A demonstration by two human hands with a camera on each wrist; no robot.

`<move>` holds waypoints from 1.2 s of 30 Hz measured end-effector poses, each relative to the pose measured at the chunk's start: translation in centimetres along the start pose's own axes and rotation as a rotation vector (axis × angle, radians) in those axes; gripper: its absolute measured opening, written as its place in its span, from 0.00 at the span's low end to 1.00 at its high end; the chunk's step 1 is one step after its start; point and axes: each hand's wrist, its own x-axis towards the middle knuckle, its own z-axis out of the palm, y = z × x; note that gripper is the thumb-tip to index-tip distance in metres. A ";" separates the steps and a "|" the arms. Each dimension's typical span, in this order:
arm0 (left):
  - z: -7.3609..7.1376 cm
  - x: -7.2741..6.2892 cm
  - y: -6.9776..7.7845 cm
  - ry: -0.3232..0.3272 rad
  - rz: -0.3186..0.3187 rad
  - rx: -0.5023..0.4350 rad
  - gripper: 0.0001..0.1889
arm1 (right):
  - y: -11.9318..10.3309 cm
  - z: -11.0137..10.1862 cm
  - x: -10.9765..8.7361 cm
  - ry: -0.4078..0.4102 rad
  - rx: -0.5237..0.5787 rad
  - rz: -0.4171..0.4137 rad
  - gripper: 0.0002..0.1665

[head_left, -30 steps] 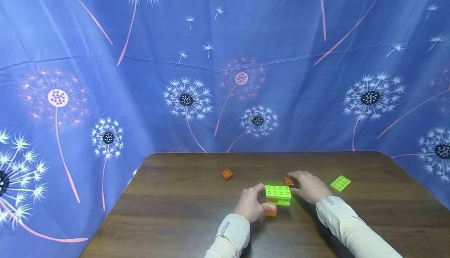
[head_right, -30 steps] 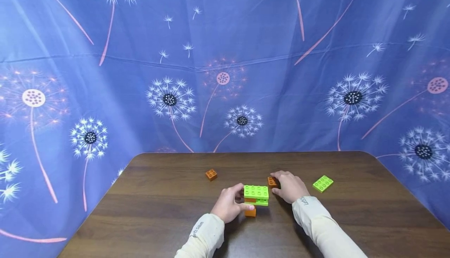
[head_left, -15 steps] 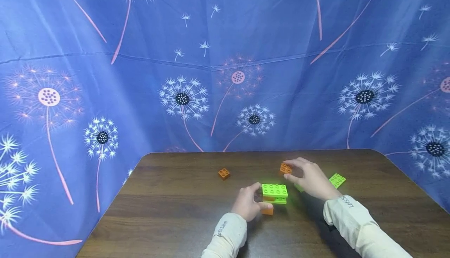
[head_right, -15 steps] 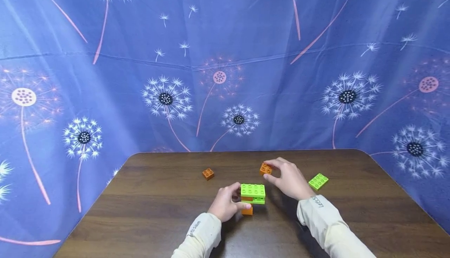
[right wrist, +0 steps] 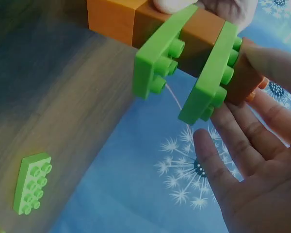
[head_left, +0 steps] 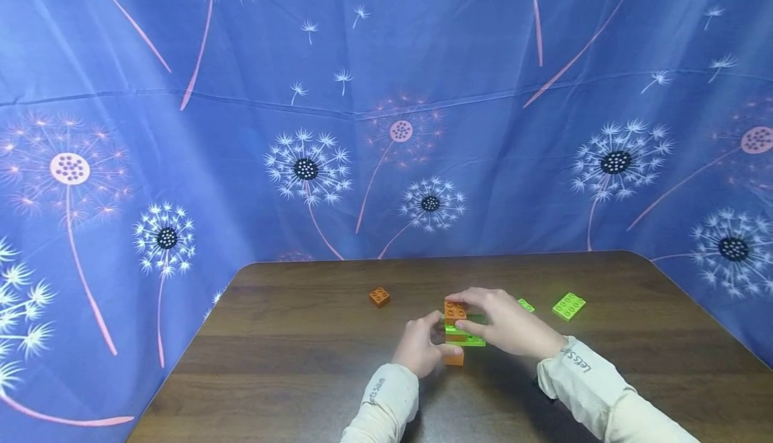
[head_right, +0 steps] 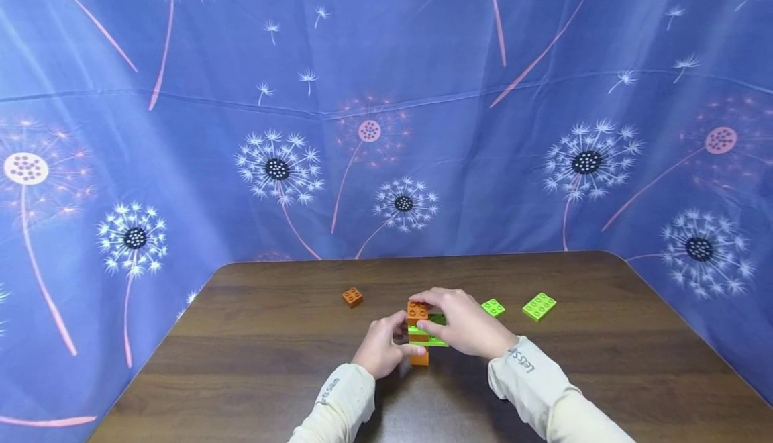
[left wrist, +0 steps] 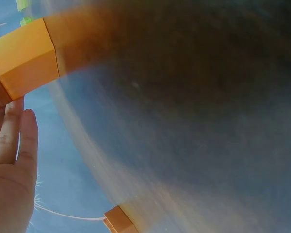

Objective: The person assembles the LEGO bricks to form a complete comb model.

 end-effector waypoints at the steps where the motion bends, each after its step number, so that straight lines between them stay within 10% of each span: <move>1: 0.0 0.0 0.0 0.001 -0.004 -0.001 0.20 | 0.0 0.0 0.1 -0.006 -0.014 -0.003 0.22; 27: -1.5 0.7 0.4 -0.016 0.019 0.068 0.22 | -1.3 -0.7 2.0 -0.095 -0.114 0.101 0.24; 36: -0.1 0.4 0.1 -0.035 0.041 -0.121 0.22 | -0.9 0.1 0.4 -0.085 -0.079 0.123 0.25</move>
